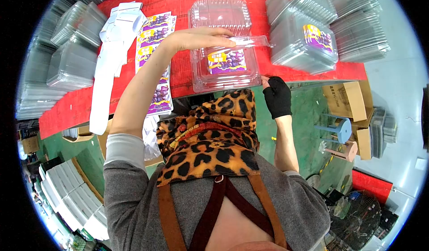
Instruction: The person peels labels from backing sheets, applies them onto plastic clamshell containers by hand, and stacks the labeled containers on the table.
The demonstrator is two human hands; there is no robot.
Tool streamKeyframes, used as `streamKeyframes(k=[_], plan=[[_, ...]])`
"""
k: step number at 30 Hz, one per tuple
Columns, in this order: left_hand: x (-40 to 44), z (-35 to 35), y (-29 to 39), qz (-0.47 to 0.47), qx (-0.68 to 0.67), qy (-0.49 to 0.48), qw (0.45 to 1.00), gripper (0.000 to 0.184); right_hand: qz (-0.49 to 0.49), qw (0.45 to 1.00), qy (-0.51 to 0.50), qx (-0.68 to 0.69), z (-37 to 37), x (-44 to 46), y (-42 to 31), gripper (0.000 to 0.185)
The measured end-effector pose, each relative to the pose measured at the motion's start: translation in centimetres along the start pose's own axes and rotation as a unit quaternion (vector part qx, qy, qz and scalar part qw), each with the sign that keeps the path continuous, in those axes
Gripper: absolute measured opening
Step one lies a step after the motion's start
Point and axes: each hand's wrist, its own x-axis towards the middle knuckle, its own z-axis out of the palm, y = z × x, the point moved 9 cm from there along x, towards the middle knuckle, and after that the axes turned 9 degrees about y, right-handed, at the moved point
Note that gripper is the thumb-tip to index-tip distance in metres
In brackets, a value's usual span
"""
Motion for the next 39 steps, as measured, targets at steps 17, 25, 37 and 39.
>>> streamKeyframes(k=[17, 25, 37, 39], plan=[[-0.4, -0.6, 1.0, 0.013, 0.007, -0.007, 1.0, 0.099, 0.343, 0.692, -0.211, 0.599, 7.6, 3.1, 4.4, 0.048], [-0.8, -1.0, 1.8, 0.04, 0.091, -0.019, 0.995, 0.091, 0.416, 0.5, -0.284, 0.705, 10.9, 4.4, 1.4, 0.042], [-4.2, -4.1, 7.9, 0.173, 0.209, 0.177, 0.946, 0.03, 0.417, 0.59, -0.287, 0.629, 11.4, 4.0, 0.8, 0.038], [-5.3, -4.2, 8.7, 0.175, 0.269, 0.239, 0.916, 0.029, 0.394, 0.606, -0.309, 0.617, 11.7, 4.2, 1.4, 0.045]])
